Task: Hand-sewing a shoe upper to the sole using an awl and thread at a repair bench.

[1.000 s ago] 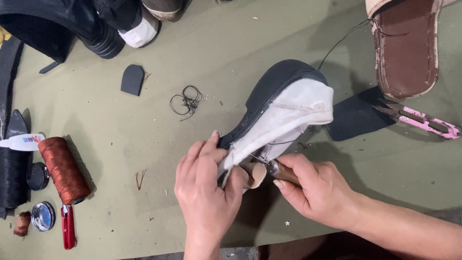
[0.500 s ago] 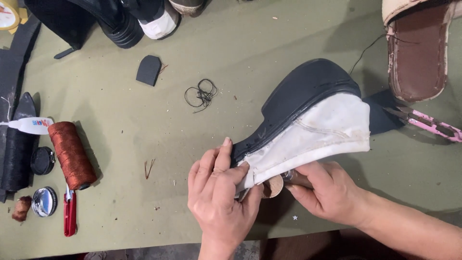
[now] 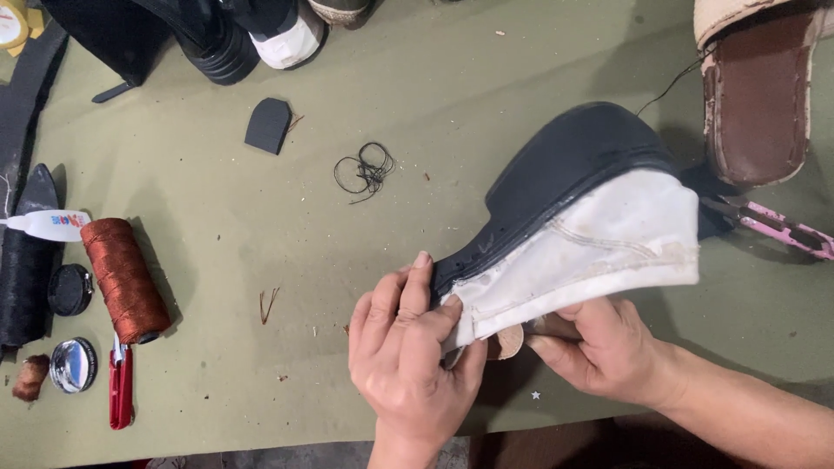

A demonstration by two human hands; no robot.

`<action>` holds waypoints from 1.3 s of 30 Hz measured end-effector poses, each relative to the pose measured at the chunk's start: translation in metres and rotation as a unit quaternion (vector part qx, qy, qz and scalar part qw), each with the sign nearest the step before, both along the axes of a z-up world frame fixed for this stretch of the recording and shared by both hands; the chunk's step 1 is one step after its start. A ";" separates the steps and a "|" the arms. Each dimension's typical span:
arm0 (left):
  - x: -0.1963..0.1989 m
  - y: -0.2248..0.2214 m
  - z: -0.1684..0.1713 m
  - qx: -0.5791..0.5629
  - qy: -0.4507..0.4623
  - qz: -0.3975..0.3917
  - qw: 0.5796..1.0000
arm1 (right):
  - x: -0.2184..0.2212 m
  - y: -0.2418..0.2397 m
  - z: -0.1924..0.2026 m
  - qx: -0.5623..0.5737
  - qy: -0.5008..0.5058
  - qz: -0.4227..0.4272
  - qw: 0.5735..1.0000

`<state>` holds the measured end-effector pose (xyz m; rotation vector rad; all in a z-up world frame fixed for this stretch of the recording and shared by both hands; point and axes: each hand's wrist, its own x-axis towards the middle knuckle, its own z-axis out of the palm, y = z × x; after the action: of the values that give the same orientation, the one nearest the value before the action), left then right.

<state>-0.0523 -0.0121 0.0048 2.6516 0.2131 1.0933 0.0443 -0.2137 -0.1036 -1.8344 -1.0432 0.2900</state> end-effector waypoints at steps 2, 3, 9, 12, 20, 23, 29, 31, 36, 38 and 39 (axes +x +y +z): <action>0.001 -0.001 0.001 0.007 -0.003 0.003 1.000 | 0.002 0.003 0.006 0.007 0.007 0.012 1.000; 0.002 -0.001 0.001 0.011 -0.006 0.006 1.000 | 0.003 0.005 0.011 0.013 0.032 0.026 0.999; 0.004 -0.004 0.000 0.024 -0.008 0.020 0.999 | 0.003 0.017 0.035 0.033 0.083 0.052 0.995; 0.006 -0.005 -0.001 0.034 -0.013 0.025 0.999 | 0.000 0.008 0.016 -0.013 0.072 0.013 0.997; 0.020 -0.018 0.009 0.064 -0.018 0.040 0.997 | 0.006 0.020 0.038 0.035 0.171 0.062 0.983; 0.032 -0.033 0.020 0.102 -0.035 0.027 0.994 | 0.011 0.019 0.034 0.010 0.164 0.027 0.986; 0.044 -0.032 0.014 0.096 0.020 0.007 0.995 | 0.015 0.010 0.021 -0.069 0.109 -0.057 0.990; 0.043 -0.031 0.007 0.107 0.044 0.022 0.993 | 0.016 0.011 0.025 -0.095 0.099 -0.039 0.990; 0.036 -0.010 -0.002 0.019 0.158 -0.008 0.987 | 0.027 0.010 0.042 -0.111 0.123 -0.001 0.986; 0.036 -0.006 -0.002 -0.018 0.210 -0.020 0.977 | 0.030 0.011 0.052 -0.120 0.146 0.005 0.982; 0.038 -0.005 -0.002 -0.021 0.216 -0.016 0.976 | 0.032 0.013 0.060 -0.119 0.197 0.018 0.973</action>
<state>-0.0145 -0.0172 0.0032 2.8098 0.2713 0.4809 0.0760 -0.2011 -0.0440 -1.8658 -0.7885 0.7947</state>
